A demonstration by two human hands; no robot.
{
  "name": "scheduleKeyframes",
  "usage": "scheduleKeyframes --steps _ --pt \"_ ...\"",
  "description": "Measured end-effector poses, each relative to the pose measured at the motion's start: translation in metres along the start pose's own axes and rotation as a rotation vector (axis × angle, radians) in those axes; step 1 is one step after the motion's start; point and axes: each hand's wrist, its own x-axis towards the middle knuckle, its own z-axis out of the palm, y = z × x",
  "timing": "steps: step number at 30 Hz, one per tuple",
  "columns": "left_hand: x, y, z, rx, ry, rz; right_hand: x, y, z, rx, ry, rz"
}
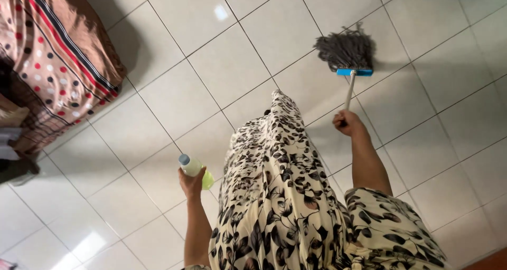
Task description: The person mops a tiled floor using a string mop while holding a plastic bottle in the other hand. The person moves the mop back and forth across the floor near a bed and a wooden cabinet.
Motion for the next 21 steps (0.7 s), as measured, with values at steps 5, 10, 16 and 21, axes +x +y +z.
scheduleKeyframes --steps 5,10,16,21 --pt "-0.010 -0.012 -0.028 -0.002 0.013 -0.046 0.018 0.100 0.044 -0.035 0.087 0.086" --pt "-0.016 -0.024 -0.042 0.070 -0.024 -0.100 -0.001 0.188 0.093 -0.844 0.050 -0.051" --pt "-0.014 -0.046 -0.043 0.119 -0.138 -0.089 -0.081 0.243 0.181 -0.927 -0.177 0.279" --pt "-0.003 -0.046 -0.037 0.193 -0.207 -0.005 -0.122 0.280 0.215 -0.889 -0.177 0.660"
